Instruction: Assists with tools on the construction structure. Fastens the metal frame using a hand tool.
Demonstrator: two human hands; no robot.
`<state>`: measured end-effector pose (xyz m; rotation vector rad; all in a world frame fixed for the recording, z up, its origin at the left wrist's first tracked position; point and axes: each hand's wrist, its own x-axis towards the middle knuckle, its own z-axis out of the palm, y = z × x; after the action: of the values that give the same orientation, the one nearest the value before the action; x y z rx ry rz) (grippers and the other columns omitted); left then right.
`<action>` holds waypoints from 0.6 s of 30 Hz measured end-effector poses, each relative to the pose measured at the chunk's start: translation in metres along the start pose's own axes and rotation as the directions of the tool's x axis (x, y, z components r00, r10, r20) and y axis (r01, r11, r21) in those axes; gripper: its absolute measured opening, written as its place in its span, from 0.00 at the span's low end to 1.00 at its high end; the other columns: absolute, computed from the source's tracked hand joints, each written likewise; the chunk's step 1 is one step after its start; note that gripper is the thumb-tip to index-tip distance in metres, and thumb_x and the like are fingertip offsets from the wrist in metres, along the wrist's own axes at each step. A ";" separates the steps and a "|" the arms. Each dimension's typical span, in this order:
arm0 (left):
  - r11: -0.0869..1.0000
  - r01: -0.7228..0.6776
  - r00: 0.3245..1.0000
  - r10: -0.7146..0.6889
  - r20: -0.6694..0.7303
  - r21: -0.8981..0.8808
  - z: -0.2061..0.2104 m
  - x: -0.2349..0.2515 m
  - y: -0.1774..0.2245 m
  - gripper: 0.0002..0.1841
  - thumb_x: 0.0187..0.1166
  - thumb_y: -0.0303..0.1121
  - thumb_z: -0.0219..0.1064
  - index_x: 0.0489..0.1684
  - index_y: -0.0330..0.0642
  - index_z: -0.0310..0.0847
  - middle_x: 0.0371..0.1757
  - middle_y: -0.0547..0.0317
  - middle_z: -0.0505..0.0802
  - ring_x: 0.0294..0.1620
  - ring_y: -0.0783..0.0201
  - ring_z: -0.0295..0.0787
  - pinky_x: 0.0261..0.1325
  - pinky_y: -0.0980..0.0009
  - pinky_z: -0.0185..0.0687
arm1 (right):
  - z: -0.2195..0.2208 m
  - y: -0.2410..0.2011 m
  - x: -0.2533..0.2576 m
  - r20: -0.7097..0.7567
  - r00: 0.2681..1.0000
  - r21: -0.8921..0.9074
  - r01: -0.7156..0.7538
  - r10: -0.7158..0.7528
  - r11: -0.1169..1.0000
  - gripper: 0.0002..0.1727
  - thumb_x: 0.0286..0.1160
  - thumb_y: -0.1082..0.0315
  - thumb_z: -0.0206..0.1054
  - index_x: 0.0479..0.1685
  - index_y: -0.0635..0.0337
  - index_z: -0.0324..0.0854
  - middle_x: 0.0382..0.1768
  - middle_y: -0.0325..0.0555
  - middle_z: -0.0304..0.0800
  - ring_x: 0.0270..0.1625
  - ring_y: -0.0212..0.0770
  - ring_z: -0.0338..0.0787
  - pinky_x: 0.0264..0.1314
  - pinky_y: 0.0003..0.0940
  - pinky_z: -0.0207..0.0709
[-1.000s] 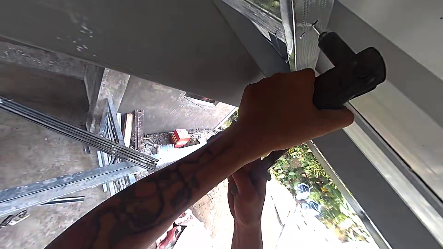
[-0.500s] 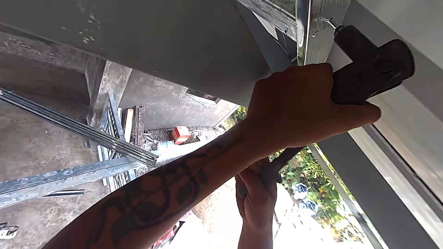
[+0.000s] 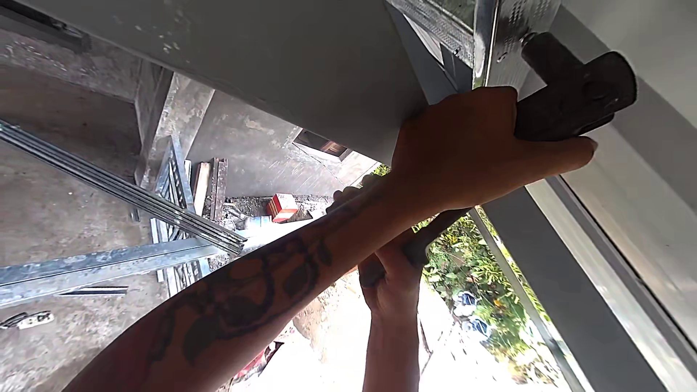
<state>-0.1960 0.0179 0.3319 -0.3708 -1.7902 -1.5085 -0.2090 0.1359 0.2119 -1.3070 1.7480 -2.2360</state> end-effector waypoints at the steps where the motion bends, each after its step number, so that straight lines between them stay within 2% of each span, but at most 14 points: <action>1: 0.997 0.001 0.999 0.003 0.044 -0.082 -0.001 0.001 -0.001 0.26 0.66 0.65 0.76 0.30 0.50 0.82 0.23 0.65 0.83 0.25 0.67 0.82 0.25 0.62 0.75 | 0.005 0.007 0.004 -0.048 0.998 -0.025 0.037 -0.038 0.999 0.12 0.60 0.76 0.74 0.42 0.53 0.87 0.37 0.37 0.94 0.43 0.27 0.93 0.50 0.27 0.88; 3: 0.958 0.023 0.990 0.018 0.139 -0.286 -0.005 0.002 -0.002 0.27 0.71 0.62 0.75 0.34 0.43 0.85 0.23 0.62 0.87 0.22 0.69 0.83 0.23 0.69 0.79 | 0.011 0.021 0.016 -0.116 0.986 -0.102 0.107 -0.118 0.989 0.13 0.56 0.76 0.77 0.39 0.50 0.85 0.32 0.33 0.91 0.37 0.26 0.91 0.40 0.26 0.88; 4: 0.923 0.054 0.981 0.022 0.192 -0.380 -0.008 0.001 -0.003 0.26 0.79 0.59 0.69 0.37 0.39 0.86 0.25 0.59 0.90 0.23 0.68 0.87 0.25 0.70 0.84 | 0.013 0.026 0.021 -0.138 0.979 -0.148 0.128 -0.149 0.981 0.13 0.57 0.76 0.76 0.39 0.50 0.84 0.30 0.33 0.89 0.34 0.26 0.89 0.37 0.26 0.86; 6: 0.824 0.144 0.967 0.002 0.256 -0.547 -0.014 0.000 -0.004 0.32 0.91 0.57 0.50 0.43 0.33 0.86 0.32 0.51 0.93 0.28 0.62 0.94 0.31 0.67 0.93 | 0.015 0.031 0.027 -0.148 0.974 -0.223 0.135 -0.170 0.966 0.12 0.60 0.76 0.73 0.41 0.50 0.83 0.30 0.33 0.88 0.34 0.26 0.89 0.36 0.26 0.86; 8: 0.731 0.156 0.975 -0.005 0.223 -0.664 -0.010 0.002 -0.007 0.31 0.93 0.53 0.49 0.43 0.29 0.84 0.32 0.46 0.92 0.28 0.58 0.94 0.31 0.64 0.95 | 0.012 0.019 0.025 -0.154 0.978 -0.366 0.074 -0.139 0.928 0.12 0.58 0.76 0.74 0.39 0.53 0.82 0.28 0.34 0.88 0.32 0.27 0.88 0.35 0.26 0.86; 10: 0.693 0.126 0.985 -0.002 0.173 -0.710 -0.003 0.002 -0.009 0.29 0.93 0.50 0.51 0.40 0.28 0.83 0.29 0.45 0.91 0.24 0.57 0.93 0.27 0.63 0.94 | 0.000 -0.018 0.009 -0.120 0.991 -0.648 -0.039 -0.052 0.760 0.11 0.59 0.69 0.77 0.40 0.56 0.84 0.29 0.36 0.90 0.32 0.30 0.91 0.36 0.27 0.89; 11: 0.691 0.117 0.987 0.000 0.161 -0.713 -0.001 0.002 -0.008 0.29 0.93 0.50 0.51 0.39 0.28 0.83 0.28 0.45 0.91 0.23 0.58 0.92 0.25 0.64 0.92 | -0.010 -0.044 -0.005 -0.077 0.997 -0.728 -0.052 -0.005 0.684 0.11 0.64 0.65 0.78 0.42 0.57 0.87 0.31 0.37 0.93 0.33 0.33 0.94 0.36 0.29 0.93; 12: 0.702 0.116 0.988 -0.007 0.156 -0.703 -0.002 0.002 -0.008 0.30 0.93 0.51 0.51 0.37 0.29 0.83 0.27 0.46 0.91 0.21 0.60 0.90 0.21 0.67 0.88 | -0.024 -0.069 -0.023 -0.015 1.000 -0.728 -0.024 0.019 0.685 0.09 0.68 0.63 0.77 0.42 0.56 0.88 0.30 0.36 0.93 0.31 0.33 0.94 0.34 0.30 0.93; 13: 0.725 0.133 0.986 -0.029 0.164 -0.676 -0.003 0.001 -0.006 0.30 0.92 0.53 0.51 0.37 0.31 0.83 0.26 0.48 0.90 0.19 0.63 0.87 0.16 0.71 0.81 | -0.040 -0.092 -0.042 0.057 0.998 -0.646 0.009 0.037 0.763 0.08 0.71 0.62 0.75 0.44 0.51 0.88 0.30 0.32 0.93 0.30 0.29 0.92 0.33 0.27 0.91; 14: 0.729 0.151 0.982 -0.037 0.183 -0.667 -0.006 0.000 -0.006 0.30 0.92 0.54 0.50 0.39 0.32 0.84 0.27 0.48 0.92 0.19 0.64 0.89 0.15 0.72 0.81 | -0.056 -0.107 -0.057 0.123 0.991 -0.473 0.020 0.044 0.881 0.08 0.76 0.60 0.74 0.47 0.50 0.89 0.30 0.33 0.92 0.29 0.29 0.91 0.30 0.28 0.89; 15: 0.726 0.165 0.980 -0.043 0.195 -0.667 -0.007 0.000 -0.005 0.31 0.92 0.55 0.50 0.40 0.33 0.85 0.28 0.47 0.94 0.19 0.64 0.90 0.13 0.73 0.80 | -0.065 -0.114 -0.065 0.157 0.987 -0.301 0.009 0.041 0.954 0.10 0.77 0.58 0.72 0.49 0.52 0.89 0.32 0.36 0.92 0.31 0.33 0.92 0.33 0.31 0.88; 16: 0.721 0.166 0.980 -0.043 0.195 -0.673 -0.008 0.000 -0.004 0.31 0.92 0.55 0.49 0.40 0.33 0.85 0.27 0.48 0.93 0.18 0.64 0.90 0.12 0.73 0.79 | -0.066 -0.111 -0.067 0.114 0.993 -0.245 -0.010 0.039 0.969 0.13 0.76 0.55 0.73 0.50 0.52 0.89 0.36 0.39 0.92 0.37 0.37 0.93 0.39 0.36 0.90; 17: 0.723 0.151 0.983 -0.040 0.178 -0.674 -0.008 0.000 -0.003 0.32 0.92 0.55 0.49 0.38 0.32 0.85 0.25 0.48 0.92 0.18 0.65 0.89 0.13 0.73 0.79 | -0.060 -0.100 -0.060 0.048 0.997 -0.298 -0.045 0.062 0.953 0.19 0.72 0.51 0.76 0.56 0.52 0.88 0.45 0.41 0.93 0.48 0.40 0.94 0.49 0.42 0.92; 18: 0.735 0.125 0.989 -0.035 0.146 -0.666 -0.008 0.000 -0.004 0.32 0.92 0.54 0.50 0.34 0.32 0.86 0.24 0.49 0.90 0.18 0.65 0.87 0.15 0.73 0.79 | -0.051 -0.083 -0.050 0.020 0.997 -0.377 -0.067 0.081 0.924 0.31 0.70 0.48 0.77 0.68 0.56 0.81 0.59 0.46 0.91 0.60 0.45 0.92 0.59 0.47 0.90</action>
<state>-0.1959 0.0097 0.3286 -0.7622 -1.2853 -2.2247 -0.1695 0.2313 0.2480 -1.2954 2.2541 -1.8861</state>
